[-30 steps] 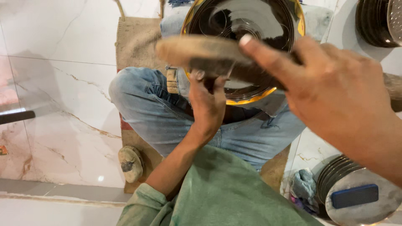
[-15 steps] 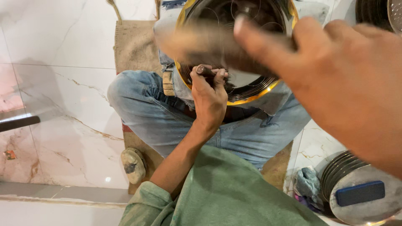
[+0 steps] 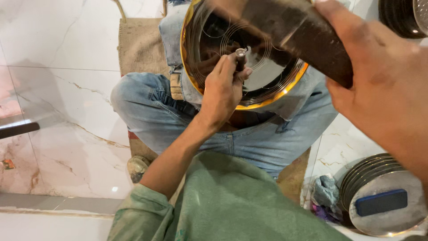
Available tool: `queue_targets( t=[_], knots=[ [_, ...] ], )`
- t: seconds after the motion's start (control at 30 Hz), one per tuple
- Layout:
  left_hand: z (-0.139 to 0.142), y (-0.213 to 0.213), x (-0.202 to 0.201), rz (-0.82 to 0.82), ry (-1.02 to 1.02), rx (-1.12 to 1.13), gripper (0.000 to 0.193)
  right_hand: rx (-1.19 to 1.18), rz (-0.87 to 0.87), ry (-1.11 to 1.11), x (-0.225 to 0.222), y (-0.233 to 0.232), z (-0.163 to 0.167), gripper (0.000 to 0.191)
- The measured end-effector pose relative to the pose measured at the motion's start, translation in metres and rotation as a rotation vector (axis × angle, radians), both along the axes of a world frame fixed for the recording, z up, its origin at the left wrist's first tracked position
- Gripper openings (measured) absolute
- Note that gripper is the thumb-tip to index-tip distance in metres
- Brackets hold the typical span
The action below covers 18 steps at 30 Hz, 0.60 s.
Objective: The person sits cross-legged on the floor with a brass plate resting on their lap. They hold a small punch against the plate's surface with one hand and strike it with a wooden mallet held in the other hand, repeatedly repositioning the punch to emboss a decorative pattern into the metal.
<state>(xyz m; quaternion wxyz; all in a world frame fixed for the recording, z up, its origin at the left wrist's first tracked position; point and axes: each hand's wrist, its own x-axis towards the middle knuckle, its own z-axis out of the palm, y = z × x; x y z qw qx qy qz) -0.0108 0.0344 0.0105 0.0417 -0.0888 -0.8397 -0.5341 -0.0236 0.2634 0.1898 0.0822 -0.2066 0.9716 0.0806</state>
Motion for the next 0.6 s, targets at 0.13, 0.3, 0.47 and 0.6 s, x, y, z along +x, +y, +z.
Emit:
queue_targets(
  t=[0.13, 0.3, 0.47, 0.6],
  knots=[
    [0.0, -0.008, -0.016, -0.197, 0.105, -0.044, 0.035, -0.238, -0.066, 0.058, 0.004, 0.006, -0.013, 0.08],
    [0.0, -0.013, -0.039, -0.487, 0.077, -0.131, 0.03, -0.445, -0.264, 0.117, 0.042, 0.022, -0.045, 0.075],
    [0.009, -0.01, -0.056, -0.734, 0.082, -0.2, 0.031, -0.531, -0.475, 0.108, 0.094, 0.032, -0.094, 0.078],
    [0.018, -0.007, -0.069, -0.895, 0.126, -0.245, 0.036, -0.81, -0.857, 0.061, 0.133, 0.012, -0.132, 0.08]
  ],
)
